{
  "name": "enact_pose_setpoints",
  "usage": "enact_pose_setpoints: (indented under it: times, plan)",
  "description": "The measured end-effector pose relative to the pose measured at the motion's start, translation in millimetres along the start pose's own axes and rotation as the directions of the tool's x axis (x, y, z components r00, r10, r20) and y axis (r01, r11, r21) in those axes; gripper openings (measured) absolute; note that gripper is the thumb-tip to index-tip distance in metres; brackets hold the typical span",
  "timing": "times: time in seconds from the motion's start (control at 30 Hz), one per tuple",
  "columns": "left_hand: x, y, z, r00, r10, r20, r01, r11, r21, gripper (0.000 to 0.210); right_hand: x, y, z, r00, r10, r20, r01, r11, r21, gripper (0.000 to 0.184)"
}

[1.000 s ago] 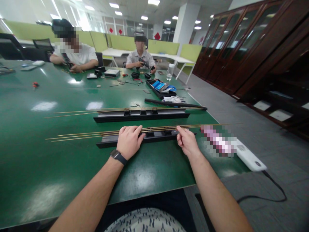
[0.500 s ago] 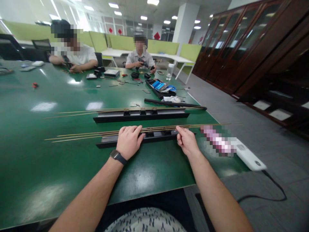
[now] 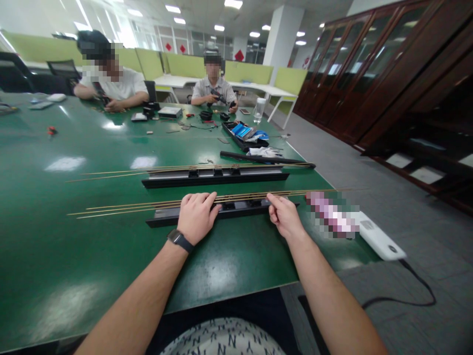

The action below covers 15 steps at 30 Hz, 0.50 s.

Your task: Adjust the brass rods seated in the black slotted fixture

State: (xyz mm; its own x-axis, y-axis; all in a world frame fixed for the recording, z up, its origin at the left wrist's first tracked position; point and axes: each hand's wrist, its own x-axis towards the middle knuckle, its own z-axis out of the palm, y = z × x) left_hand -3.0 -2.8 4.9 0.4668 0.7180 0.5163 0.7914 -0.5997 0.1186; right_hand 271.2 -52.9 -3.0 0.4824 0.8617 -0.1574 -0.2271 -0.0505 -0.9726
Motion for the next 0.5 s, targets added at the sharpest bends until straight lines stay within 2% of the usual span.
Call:
enact_pose_setpoints:
  times: [0.37, 0.5]
  plan:
    - [0.5, -0.2, -0.2, 1.0, 0.003, 0.01, -0.003, 1.0, 0.01, 0.037, 1.5, 1.4, -0.1, 0.999, -0.022, -0.043, 0.022, 1.0, 0.008, 0.042]
    - [0.3, -0.2, 0.3, 1.0, -0.004, 0.009, 0.004, 1.0, -0.002, 0.037, -0.5, -0.4, 0.5, 1.0, 0.002, -0.014, -0.002, 1.0, -0.002, 0.041]
